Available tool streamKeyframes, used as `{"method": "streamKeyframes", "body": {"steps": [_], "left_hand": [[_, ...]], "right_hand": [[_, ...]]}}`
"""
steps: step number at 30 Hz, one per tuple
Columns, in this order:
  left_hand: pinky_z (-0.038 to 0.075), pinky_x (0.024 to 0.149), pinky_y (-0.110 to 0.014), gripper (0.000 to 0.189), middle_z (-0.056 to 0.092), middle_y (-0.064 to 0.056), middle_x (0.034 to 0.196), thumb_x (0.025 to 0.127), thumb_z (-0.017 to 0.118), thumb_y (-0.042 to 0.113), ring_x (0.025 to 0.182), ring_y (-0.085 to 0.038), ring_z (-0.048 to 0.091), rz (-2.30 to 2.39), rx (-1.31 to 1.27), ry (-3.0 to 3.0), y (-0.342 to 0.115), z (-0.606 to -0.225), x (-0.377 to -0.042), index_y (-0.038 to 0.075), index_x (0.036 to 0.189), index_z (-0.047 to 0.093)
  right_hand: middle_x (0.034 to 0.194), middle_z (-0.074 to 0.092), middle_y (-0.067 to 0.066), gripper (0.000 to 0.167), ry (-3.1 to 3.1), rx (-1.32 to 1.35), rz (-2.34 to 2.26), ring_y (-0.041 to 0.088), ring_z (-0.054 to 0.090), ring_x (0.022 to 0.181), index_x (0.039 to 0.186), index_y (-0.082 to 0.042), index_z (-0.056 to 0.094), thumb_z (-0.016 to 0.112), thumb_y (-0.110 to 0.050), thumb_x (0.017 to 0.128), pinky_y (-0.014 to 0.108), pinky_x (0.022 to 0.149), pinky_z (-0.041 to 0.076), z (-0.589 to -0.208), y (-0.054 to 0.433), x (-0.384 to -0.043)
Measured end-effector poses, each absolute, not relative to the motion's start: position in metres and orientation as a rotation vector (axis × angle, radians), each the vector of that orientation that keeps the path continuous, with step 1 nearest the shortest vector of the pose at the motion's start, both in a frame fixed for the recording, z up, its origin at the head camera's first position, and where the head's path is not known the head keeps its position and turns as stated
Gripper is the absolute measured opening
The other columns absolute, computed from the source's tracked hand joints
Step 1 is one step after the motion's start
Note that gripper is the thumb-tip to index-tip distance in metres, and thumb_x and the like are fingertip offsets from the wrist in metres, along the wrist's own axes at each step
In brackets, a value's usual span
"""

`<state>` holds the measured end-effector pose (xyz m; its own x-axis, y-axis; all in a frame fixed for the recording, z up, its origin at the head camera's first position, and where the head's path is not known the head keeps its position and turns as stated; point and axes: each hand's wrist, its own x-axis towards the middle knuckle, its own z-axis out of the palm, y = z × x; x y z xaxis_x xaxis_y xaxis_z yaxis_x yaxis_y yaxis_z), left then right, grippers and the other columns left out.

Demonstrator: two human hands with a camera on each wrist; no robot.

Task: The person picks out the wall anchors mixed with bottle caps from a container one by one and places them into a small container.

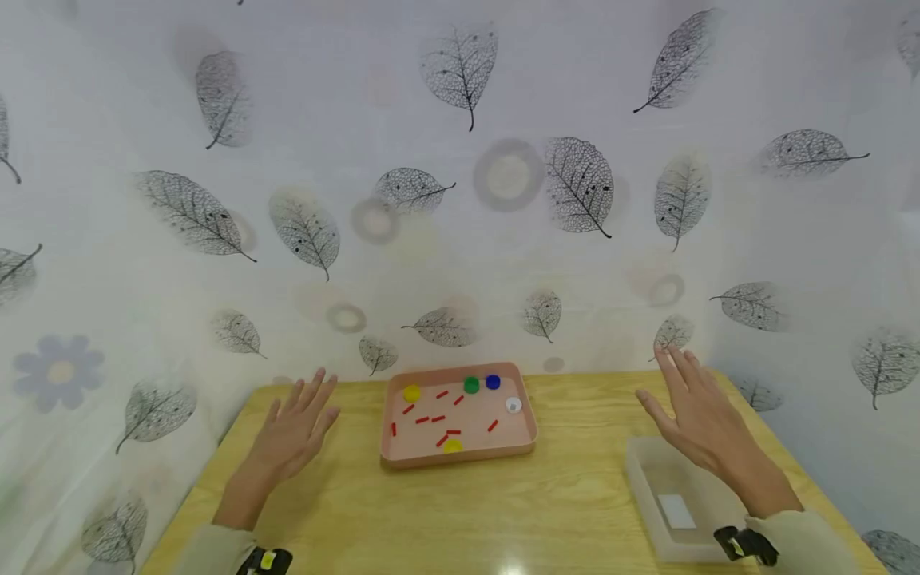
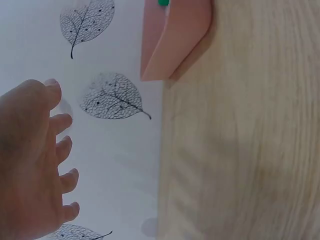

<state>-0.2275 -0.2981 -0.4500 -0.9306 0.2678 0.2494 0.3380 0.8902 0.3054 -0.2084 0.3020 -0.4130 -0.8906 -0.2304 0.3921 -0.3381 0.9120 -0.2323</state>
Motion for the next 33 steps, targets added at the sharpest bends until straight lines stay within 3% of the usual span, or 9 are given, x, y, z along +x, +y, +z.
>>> {"method": "streamKeyframes", "body": {"steps": [7,15,20,33], "left_hand": [[0.011,0.109,-0.080,0.061,0.019,-0.019,0.168,0.113,0.033,0.041,0.149,-0.055,0.015,-0.537,-0.493,-2.894,-0.278,-0.468,-0.233,0.005,0.162,0.028],[0.010,0.113,-0.077,0.061,0.016,-0.017,0.170,0.113,0.037,0.036,0.153,-0.048,0.013,-0.566,-0.516,-2.962,-0.259,-0.481,-0.241,0.005,0.164,0.022],[0.014,0.110,-0.079,0.063,0.020,-0.020,0.168,0.112,0.042,0.036,0.150,-0.051,0.018,-0.580,-0.573,-2.956,-0.250,-0.494,-0.250,0.005,0.163,0.023],[0.009,0.112,-0.078,0.060,0.013,-0.012,0.171,0.114,0.034,0.034,0.153,-0.047,0.013,-0.703,-0.585,-3.084,-0.241,-0.504,-0.262,0.010,0.165,0.013]], "right_hand": [[0.161,0.024,0.033,0.077,-2.696,0.399,0.612,0.058,0.028,0.141,0.165,-0.006,0.014,0.054,-0.038,0.108,0.075,0.103,0.027,-0.411,0.285,-0.186],[0.168,0.014,0.023,0.076,-2.656,0.385,0.794,0.053,0.019,0.149,0.166,-0.012,0.009,0.052,-0.037,0.109,0.076,0.108,0.022,-0.411,0.264,-0.166],[0.170,0.012,0.019,0.074,-2.605,0.370,0.889,0.049,0.016,0.151,0.167,-0.016,0.009,0.052,-0.033,0.109,0.076,0.109,0.020,-0.413,0.256,-0.158],[0.167,0.022,0.020,0.071,-2.552,0.457,1.057,0.051,0.023,0.148,0.166,-0.021,0.014,0.054,-0.027,0.109,0.076,0.106,0.027,-0.428,0.229,-0.158]]}}
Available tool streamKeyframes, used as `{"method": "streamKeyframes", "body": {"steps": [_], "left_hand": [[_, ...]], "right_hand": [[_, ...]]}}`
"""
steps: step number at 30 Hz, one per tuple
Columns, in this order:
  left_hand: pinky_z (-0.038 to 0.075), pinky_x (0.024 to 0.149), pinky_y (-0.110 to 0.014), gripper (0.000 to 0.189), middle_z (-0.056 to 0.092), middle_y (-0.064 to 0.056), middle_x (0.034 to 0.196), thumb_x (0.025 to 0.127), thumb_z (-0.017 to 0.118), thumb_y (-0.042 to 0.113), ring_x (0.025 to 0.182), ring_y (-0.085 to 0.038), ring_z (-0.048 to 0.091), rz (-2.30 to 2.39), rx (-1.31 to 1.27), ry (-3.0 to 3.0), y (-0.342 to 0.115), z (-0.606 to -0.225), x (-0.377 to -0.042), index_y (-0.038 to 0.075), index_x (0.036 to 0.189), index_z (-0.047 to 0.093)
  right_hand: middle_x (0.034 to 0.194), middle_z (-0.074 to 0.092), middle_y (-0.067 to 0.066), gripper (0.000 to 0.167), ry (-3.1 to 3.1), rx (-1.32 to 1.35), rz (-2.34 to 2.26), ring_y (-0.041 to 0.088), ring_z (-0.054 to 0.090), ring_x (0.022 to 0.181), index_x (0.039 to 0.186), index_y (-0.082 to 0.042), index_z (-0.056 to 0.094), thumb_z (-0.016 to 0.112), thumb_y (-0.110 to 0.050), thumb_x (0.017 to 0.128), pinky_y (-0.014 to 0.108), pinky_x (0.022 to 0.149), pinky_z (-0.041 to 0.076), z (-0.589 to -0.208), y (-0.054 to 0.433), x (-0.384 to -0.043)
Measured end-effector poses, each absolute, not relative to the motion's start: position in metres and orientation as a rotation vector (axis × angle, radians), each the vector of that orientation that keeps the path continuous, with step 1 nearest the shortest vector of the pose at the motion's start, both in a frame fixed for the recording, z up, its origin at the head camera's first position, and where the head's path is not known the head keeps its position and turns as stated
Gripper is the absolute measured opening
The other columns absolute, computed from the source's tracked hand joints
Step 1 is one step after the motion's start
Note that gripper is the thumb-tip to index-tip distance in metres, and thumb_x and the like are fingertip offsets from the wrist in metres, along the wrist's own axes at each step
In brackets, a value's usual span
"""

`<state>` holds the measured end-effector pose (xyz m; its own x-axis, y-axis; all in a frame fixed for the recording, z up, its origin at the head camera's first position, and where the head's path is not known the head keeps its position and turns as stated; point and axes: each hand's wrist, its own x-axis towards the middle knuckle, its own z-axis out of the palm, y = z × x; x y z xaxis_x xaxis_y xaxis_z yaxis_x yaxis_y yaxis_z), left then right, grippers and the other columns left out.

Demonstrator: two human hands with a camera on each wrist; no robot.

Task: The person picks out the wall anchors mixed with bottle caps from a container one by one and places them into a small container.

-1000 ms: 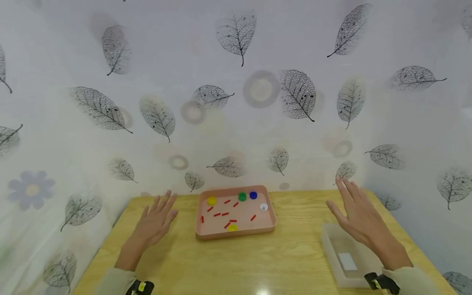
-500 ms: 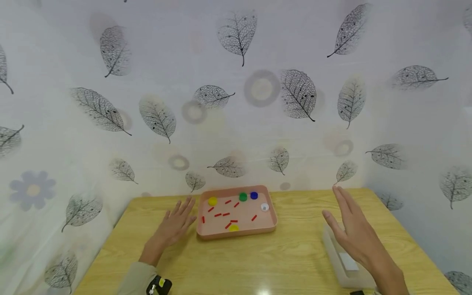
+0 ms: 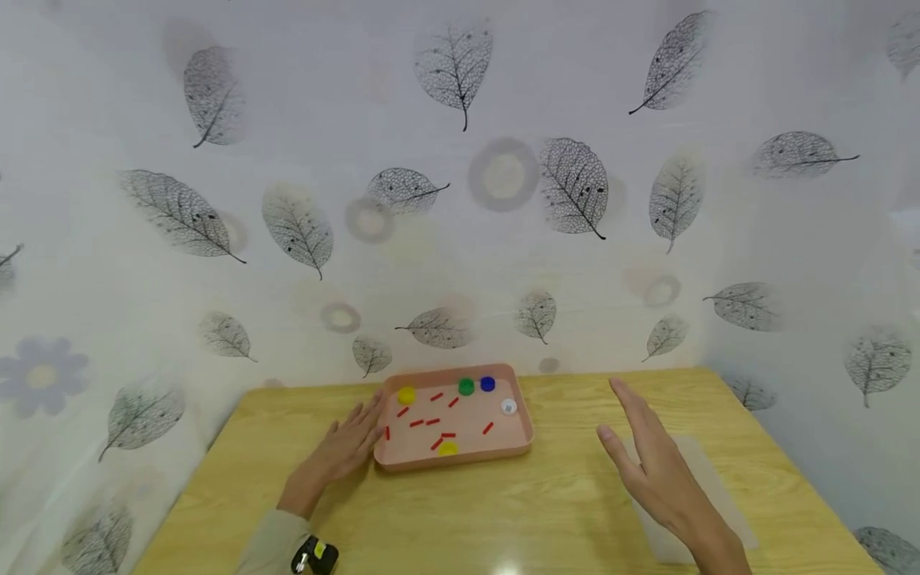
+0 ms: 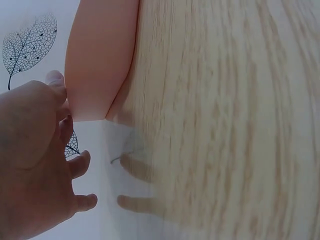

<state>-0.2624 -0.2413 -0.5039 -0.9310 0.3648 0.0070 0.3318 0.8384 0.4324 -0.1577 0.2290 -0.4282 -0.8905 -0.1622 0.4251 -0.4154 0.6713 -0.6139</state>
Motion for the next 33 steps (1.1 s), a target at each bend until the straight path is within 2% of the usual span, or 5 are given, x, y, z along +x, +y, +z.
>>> {"method": "streamKeyframes", "body": {"steps": [8,15,19,25,33], "left_hand": [[0.010,0.108,-0.082,0.062,0.012,-0.015,0.170,0.114,0.031,0.039,0.150,-0.051,0.018,0.737,0.632,2.919,-0.249,-0.512,-0.263,0.008,0.165,0.015],[0.008,0.106,-0.084,0.061,0.014,-0.017,0.170,0.114,0.033,0.036,0.149,-0.054,0.019,0.787,0.657,2.889,-0.246,-0.506,-0.255,0.005,0.164,0.017],[0.010,0.105,-0.085,0.061,0.016,-0.016,0.170,0.113,0.034,0.037,0.150,-0.051,0.019,0.751,0.672,2.886,-0.241,-0.508,-0.251,0.007,0.164,0.018],[0.008,0.110,-0.080,0.061,0.011,-0.007,0.171,0.113,0.035,0.038,0.153,-0.044,0.017,0.712,0.617,2.869,-0.230,-0.505,-0.242,0.013,0.166,0.015],[0.009,0.112,-0.078,0.059,0.018,-0.006,0.170,0.114,0.035,0.035,0.153,-0.043,0.018,0.605,0.610,2.927,-0.223,-0.502,-0.220,0.013,0.165,0.018]], "right_hand": [[0.163,0.033,0.015,0.066,-2.466,0.487,1.104,0.045,0.031,0.147,0.164,-0.023,0.023,0.057,-0.022,0.107,0.072,0.107,0.031,-0.437,0.205,-0.161],[0.155,0.044,0.010,0.064,-2.404,0.502,1.095,0.036,0.042,0.141,0.160,-0.019,0.034,0.063,-0.019,0.104,0.068,0.106,0.037,-0.445,0.183,-0.165],[0.150,0.050,0.005,0.062,-2.377,0.492,1.068,0.028,0.050,0.134,0.157,-0.017,0.039,0.066,-0.016,0.101,0.053,0.106,0.044,-0.449,0.177,-0.166],[0.139,0.059,0.005,0.052,-2.299,0.526,1.061,0.024,0.057,0.124,0.146,-0.007,0.051,0.071,-0.009,0.097,0.028,0.102,0.046,-0.456,0.170,-0.175],[0.129,0.064,0.004,0.048,-2.286,0.528,1.104,0.026,0.061,0.116,0.138,-0.002,0.057,0.074,-0.005,0.094,0.032,0.098,0.051,-0.469,0.160,-0.187]]}}
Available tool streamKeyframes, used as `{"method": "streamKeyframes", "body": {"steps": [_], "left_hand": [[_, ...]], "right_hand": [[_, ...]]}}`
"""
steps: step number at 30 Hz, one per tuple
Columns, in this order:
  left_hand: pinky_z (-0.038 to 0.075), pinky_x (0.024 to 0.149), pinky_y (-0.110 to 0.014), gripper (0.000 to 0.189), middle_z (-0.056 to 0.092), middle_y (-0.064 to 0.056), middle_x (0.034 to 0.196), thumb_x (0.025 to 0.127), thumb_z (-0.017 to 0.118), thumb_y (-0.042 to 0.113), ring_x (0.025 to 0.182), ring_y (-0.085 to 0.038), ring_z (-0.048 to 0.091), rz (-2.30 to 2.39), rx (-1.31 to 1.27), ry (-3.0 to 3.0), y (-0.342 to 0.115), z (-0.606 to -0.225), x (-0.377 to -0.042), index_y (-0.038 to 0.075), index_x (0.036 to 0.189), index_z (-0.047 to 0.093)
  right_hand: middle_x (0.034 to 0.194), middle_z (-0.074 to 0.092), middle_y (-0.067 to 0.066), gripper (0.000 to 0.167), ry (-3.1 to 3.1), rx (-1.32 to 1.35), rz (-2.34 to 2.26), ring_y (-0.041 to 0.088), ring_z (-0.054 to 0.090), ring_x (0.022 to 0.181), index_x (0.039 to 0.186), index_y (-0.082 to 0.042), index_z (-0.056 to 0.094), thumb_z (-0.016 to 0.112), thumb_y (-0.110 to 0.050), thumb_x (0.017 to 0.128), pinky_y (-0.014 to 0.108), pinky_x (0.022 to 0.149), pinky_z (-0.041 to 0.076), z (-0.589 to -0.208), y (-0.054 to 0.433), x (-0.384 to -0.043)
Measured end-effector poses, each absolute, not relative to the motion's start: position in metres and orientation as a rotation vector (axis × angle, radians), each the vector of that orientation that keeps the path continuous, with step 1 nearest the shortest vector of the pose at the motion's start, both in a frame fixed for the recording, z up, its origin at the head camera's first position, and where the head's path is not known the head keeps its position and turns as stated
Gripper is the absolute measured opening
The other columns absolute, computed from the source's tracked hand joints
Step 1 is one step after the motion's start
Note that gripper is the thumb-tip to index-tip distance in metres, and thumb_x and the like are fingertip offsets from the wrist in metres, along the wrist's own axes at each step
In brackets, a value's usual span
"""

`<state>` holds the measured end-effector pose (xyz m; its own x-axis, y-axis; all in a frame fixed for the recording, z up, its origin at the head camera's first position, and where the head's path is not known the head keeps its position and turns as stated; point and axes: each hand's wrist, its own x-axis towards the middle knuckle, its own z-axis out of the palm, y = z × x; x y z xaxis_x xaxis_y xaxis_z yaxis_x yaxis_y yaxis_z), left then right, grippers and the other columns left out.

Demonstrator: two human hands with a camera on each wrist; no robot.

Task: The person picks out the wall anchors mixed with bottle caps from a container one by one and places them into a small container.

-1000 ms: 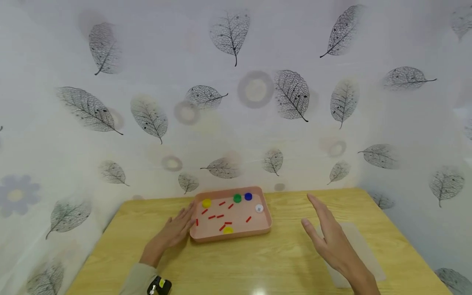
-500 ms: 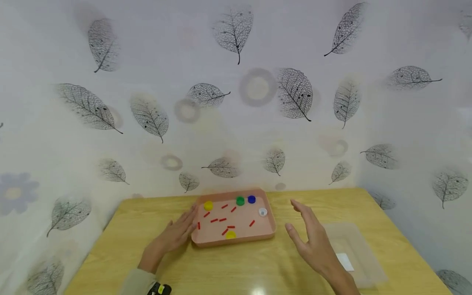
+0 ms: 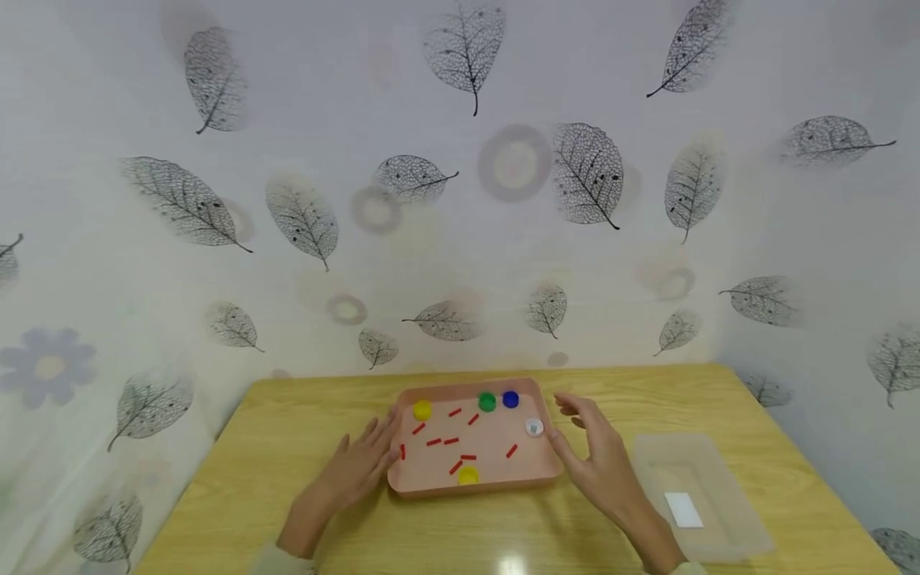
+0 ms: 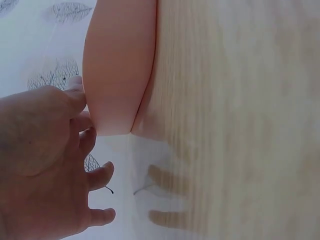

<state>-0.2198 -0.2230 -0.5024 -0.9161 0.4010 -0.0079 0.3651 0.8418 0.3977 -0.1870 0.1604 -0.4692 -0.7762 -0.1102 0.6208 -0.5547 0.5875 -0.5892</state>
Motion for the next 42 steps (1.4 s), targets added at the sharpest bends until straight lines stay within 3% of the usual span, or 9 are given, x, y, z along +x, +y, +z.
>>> {"method": "streamKeyframes", "body": {"steps": [6,12,16,21,27,36,42], "left_hand": [[0.011,0.113,-0.076,0.059,0.019,-0.005,0.170,0.113,0.036,0.037,0.153,-0.042,0.021,0.549,0.638,2.958,-0.217,-0.505,-0.206,0.012,0.165,0.023],[0.013,0.111,-0.078,0.060,0.021,-0.004,0.170,0.112,0.038,0.040,0.152,-0.042,0.023,0.549,0.616,2.950,-0.210,-0.503,-0.190,0.014,0.164,0.024],[0.014,0.110,-0.080,0.064,0.020,0.000,0.171,0.111,0.038,0.047,0.153,-0.039,0.024,0.545,0.569,2.920,-0.204,-0.501,-0.180,0.017,0.165,0.022],[0.016,0.107,-0.082,0.066,0.020,0.001,0.171,0.110,0.038,0.050,0.152,-0.038,0.026,0.500,0.569,2.902,-0.197,-0.496,-0.171,0.017,0.165,0.024],[0.016,0.106,-0.083,0.066,0.019,0.002,0.171,0.109,0.040,0.050,0.153,-0.037,0.026,0.468,0.597,2.876,-0.192,-0.491,-0.169,0.016,0.165,0.025],[0.017,0.108,-0.081,0.065,0.018,0.004,0.171,0.110,0.040,0.048,0.153,-0.037,0.025,0.522,0.599,2.957,-0.189,-0.495,-0.172,0.018,0.165,0.024],[0.017,0.105,-0.083,0.064,0.014,0.009,0.172,0.110,0.035,0.051,0.153,-0.036,0.025,0.584,0.549,2.933,-0.190,-0.502,-0.174,0.024,0.166,0.018]], "right_hand": [[0.125,0.065,0.001,0.043,-2.326,0.495,1.117,0.022,0.062,0.113,0.136,-0.004,0.058,0.073,-0.011,0.096,0.043,0.093,0.055,-0.474,0.156,-0.189],[0.115,0.065,0.000,0.039,-2.316,0.486,1.231,0.027,0.063,0.106,0.132,-0.001,0.060,0.073,-0.008,0.095,0.047,0.087,0.056,-0.480,0.148,-0.191],[0.110,0.064,-0.001,0.038,-2.368,0.465,1.247,0.028,0.064,0.101,0.128,0.001,0.061,0.075,-0.005,0.093,0.044,0.086,0.058,-0.486,0.142,-0.192],[0.104,0.062,-0.003,0.035,-2.453,0.418,1.295,0.027,0.064,0.096,0.121,-0.009,0.062,0.077,-0.003,0.090,0.037,0.083,0.059,-0.494,0.139,-0.189],[0.097,0.063,0.005,0.034,-2.494,0.382,1.298,0.021,0.062,0.086,0.113,-0.013,0.061,0.079,0.001,0.087,0.030,0.074,0.057,-0.501,0.141,-0.181],[0.089,0.061,-0.001,0.027,-2.667,0.296,1.170,0.014,0.059,0.082,0.102,-0.007,0.064,0.083,-0.003,0.084,0.026,0.073,0.055,-0.502,0.145,-0.168],[0.083,0.057,-0.003,0.027,-2.777,0.229,1.089,0.010,0.051,0.073,0.099,-0.008,0.063,0.085,-0.008,0.083,0.023,0.065,0.049,-0.504,0.144,-0.164]]}}
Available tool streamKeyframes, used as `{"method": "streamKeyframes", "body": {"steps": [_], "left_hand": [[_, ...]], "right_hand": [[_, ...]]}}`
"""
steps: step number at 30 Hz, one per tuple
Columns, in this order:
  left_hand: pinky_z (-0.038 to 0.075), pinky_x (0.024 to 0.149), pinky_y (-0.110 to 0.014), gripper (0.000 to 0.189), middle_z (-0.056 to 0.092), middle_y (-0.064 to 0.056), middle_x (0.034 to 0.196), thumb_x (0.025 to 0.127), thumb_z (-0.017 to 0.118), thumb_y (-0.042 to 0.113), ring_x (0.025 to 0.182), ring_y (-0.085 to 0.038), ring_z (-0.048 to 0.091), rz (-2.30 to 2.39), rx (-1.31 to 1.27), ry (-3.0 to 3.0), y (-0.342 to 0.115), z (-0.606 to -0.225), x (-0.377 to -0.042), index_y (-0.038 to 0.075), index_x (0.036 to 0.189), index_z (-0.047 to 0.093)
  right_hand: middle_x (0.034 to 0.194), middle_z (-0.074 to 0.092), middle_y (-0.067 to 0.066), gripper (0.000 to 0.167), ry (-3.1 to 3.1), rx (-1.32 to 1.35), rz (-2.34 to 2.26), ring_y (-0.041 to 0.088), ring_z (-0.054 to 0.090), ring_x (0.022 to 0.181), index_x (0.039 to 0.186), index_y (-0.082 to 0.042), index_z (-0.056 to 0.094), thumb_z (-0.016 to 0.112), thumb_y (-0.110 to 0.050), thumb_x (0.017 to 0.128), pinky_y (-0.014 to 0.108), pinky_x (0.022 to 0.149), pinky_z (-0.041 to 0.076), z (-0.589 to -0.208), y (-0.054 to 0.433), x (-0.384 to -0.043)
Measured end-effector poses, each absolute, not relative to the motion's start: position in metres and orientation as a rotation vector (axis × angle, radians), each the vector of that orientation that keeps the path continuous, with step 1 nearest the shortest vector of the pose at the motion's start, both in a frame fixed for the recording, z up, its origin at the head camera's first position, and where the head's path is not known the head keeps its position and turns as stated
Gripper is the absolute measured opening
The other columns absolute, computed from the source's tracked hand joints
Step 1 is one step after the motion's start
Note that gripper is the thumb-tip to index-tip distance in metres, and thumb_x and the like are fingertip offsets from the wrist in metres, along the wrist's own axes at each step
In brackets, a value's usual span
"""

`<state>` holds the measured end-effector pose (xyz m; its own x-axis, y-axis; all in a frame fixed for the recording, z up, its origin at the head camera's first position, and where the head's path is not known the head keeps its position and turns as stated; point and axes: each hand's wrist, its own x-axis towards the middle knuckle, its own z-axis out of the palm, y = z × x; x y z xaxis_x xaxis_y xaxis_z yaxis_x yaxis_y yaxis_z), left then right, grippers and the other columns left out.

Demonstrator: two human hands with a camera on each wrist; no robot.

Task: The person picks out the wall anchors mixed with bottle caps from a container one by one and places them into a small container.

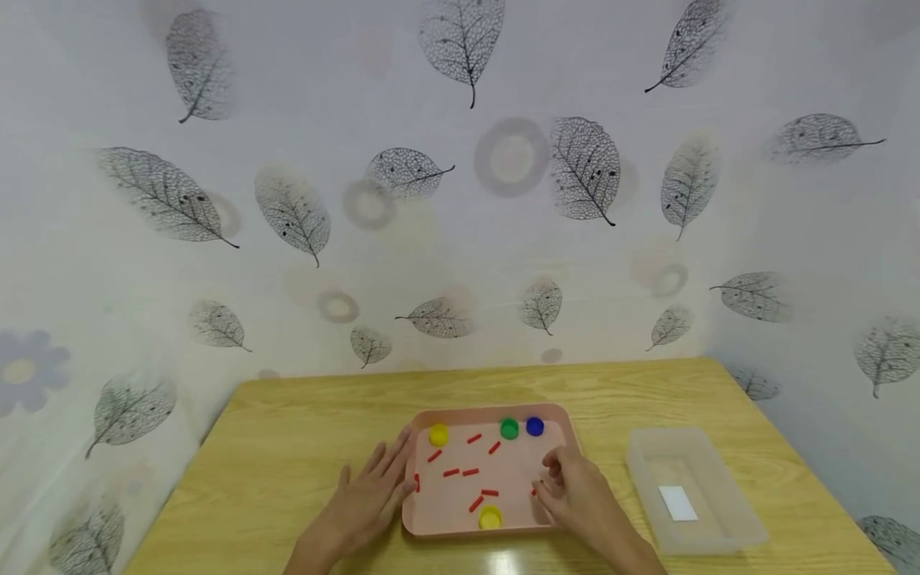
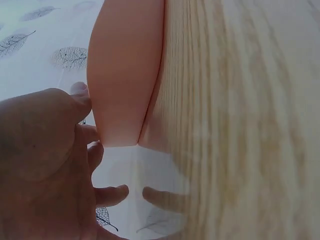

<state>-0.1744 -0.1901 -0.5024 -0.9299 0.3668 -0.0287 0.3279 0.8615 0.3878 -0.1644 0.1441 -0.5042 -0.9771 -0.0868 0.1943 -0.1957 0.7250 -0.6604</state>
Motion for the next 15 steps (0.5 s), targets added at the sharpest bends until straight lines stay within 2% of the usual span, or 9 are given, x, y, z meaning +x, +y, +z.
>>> {"method": "streamKeyframes", "body": {"steps": [6,10,15], "left_hand": [[0.018,0.098,-0.089,0.068,0.010,0.010,0.172,0.109,0.033,0.056,0.150,-0.040,0.030,0.603,0.501,2.871,-0.191,-0.503,-0.167,0.025,0.167,0.016],[0.018,0.097,-0.089,0.068,0.010,0.010,0.172,0.109,0.034,0.055,0.150,-0.041,0.030,0.618,0.501,2.872,-0.191,-0.500,-0.163,0.024,0.167,0.017],[0.016,0.096,-0.090,0.068,0.010,0.008,0.172,0.109,0.036,0.053,0.150,-0.043,0.029,0.655,0.519,2.868,-0.190,-0.498,-0.162,0.023,0.167,0.016]], "right_hand": [[0.082,0.055,-0.004,0.025,-2.846,0.192,1.023,0.009,0.049,0.071,0.098,-0.008,0.063,0.084,-0.010,0.084,0.023,0.062,0.048,-0.504,0.142,-0.162],[0.084,0.056,-0.002,0.026,-2.922,0.135,1.011,0.011,0.050,0.073,0.101,-0.007,0.063,0.084,-0.012,0.085,0.024,0.061,0.048,-0.500,0.142,-0.160],[0.081,0.051,-0.001,0.028,-2.990,0.089,0.990,0.013,0.048,0.069,0.100,-0.007,0.063,0.085,-0.015,0.084,0.024,0.056,0.042,-0.499,0.141,-0.160]]}}
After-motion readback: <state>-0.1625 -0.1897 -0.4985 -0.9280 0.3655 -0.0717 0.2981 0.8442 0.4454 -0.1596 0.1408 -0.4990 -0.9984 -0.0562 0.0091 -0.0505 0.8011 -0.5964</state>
